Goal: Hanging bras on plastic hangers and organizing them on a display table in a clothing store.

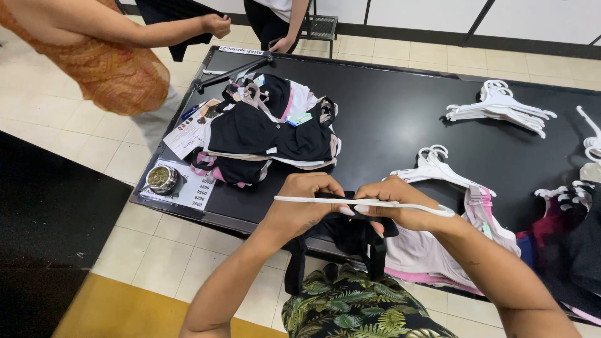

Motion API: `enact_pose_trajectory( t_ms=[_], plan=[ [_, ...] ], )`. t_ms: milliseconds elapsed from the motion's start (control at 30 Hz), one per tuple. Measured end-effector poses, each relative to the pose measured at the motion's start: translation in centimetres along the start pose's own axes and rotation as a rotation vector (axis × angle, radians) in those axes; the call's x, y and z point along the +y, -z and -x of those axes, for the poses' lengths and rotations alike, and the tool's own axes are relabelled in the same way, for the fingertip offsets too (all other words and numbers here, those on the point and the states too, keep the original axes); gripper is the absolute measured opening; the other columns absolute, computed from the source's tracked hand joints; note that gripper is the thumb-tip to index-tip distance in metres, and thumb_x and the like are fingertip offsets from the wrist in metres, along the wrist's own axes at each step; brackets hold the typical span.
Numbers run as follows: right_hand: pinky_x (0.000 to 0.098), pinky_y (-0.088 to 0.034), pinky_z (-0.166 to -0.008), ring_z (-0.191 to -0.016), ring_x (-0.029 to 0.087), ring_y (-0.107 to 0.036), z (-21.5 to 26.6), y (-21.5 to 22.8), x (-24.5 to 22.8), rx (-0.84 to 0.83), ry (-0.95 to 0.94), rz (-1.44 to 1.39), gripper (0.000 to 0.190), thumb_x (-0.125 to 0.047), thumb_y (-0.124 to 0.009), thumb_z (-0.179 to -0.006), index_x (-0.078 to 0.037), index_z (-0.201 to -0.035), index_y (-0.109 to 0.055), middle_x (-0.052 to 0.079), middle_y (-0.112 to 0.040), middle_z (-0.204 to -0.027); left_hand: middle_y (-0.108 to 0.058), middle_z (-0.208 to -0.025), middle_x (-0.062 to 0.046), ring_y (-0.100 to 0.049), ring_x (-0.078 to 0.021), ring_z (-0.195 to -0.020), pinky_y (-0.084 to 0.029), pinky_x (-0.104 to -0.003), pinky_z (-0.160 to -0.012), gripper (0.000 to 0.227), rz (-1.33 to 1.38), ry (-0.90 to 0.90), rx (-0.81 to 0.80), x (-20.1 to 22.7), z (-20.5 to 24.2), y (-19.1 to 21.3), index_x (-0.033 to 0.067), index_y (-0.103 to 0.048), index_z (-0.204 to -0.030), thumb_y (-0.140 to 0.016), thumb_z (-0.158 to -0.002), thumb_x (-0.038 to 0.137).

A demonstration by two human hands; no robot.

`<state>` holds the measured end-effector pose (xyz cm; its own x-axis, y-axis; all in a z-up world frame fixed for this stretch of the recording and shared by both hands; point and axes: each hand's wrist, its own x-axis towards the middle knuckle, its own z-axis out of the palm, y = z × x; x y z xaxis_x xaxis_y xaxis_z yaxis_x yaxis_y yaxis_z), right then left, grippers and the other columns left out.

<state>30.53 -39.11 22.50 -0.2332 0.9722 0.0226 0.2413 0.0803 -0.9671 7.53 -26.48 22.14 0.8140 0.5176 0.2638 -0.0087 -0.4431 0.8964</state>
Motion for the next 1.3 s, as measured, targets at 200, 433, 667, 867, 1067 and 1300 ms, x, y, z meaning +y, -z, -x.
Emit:
enact_pose_trajectory(
  t_ms=[200,433,667,867,1067,1300],
  plan=[
    [0.0257,-0.038,-0.047,-0.044,0.012,-0.045,0.8,0.8,0.4,-0.012,0.191,0.078,0.022,-0.021,-0.07,-0.106,-0.014,-0.089,-0.083,0.002,-0.071,-0.048,-0.08,-0.079,-0.011,-0.078,-0.0227,-0.079,-0.06,-0.034,-0.077,0.008,0.042,-0.009,-0.061,0.4,-0.6,0.0,0.0097,-0.085,-0.095,-0.091,-0.094,0.014],
    [0.0279,-0.048,-0.049,-0.047,0.013,-0.056,3.0,6.1,2.8,0.056,0.218,0.196,0.008,-0.017,-0.087,-0.091,-0.012,-0.084,-0.086,0.005,-0.072,-0.052,-0.079,-0.078,-0.013,-0.076,-0.0248,-0.074,-0.057,-0.035,-0.072,0.012,-0.133,-0.054,-0.005,2.9,-0.1,4.2,0.0108,-0.085,-0.091,-0.093,-0.092,0.02],
    [0.0284,-0.033,-0.061,-0.068,0.009,-0.047,7.3,12.5,3.9,0.211,-0.009,0.181,0.017,-0.018,-0.082,-0.099,-0.009,-0.086,-0.077,-0.002,-0.06,-0.073,-0.073,-0.073,0.003,-0.059,-0.0089,-0.07,-0.035,-0.029,-0.055,0.021,-0.393,-0.125,-0.022,4.3,0.9,8.7,0.0088,-0.084,-0.086,-0.096,-0.092,0.025],
    [0.0291,-0.063,-0.083,-0.098,0.013,-0.085,4.7,8.7,1.1,-0.059,-0.149,0.254,0.045,-0.024,-0.089,-0.088,-0.017,-0.133,-0.091,0.003,-0.096,-0.127,-0.085,-0.086,-0.002,-0.081,-0.0141,-0.076,-0.06,-0.027,-0.071,0.013,-0.367,-0.349,-0.203,6.2,-0.1,7.8,0.0062,-0.086,-0.099,-0.088,-0.099,0.019],
    [0.0226,-0.033,-0.046,-0.049,0.005,-0.044,5.7,8.4,4.0,0.057,-0.089,-0.132,0.019,0.002,-0.099,-0.078,0.008,-0.087,-0.083,0.0,-0.056,-0.052,-0.072,-0.061,-0.005,-0.059,-0.0145,-0.055,-0.048,-0.03,-0.058,0.002,-0.258,-0.114,-0.193,8.9,-0.1,8.9,0.0138,-0.091,-0.095,-0.091,-0.094,0.015],
    [0.0218,-0.038,-0.041,-0.048,0.007,-0.051,6.4,6.4,4.6,-0.138,-0.209,-0.399,0.046,-0.009,-0.106,-0.076,0.008,-0.106,-0.076,0.009,-0.066,-0.067,-0.069,-0.061,-0.007,-0.058,-0.0143,-0.055,-0.049,-0.03,-0.056,0.003,-0.207,-0.145,-0.231,9.3,0.1,8.2,0.0128,-0.09,-0.098,-0.09,-0.095,0.013]
  ],
)
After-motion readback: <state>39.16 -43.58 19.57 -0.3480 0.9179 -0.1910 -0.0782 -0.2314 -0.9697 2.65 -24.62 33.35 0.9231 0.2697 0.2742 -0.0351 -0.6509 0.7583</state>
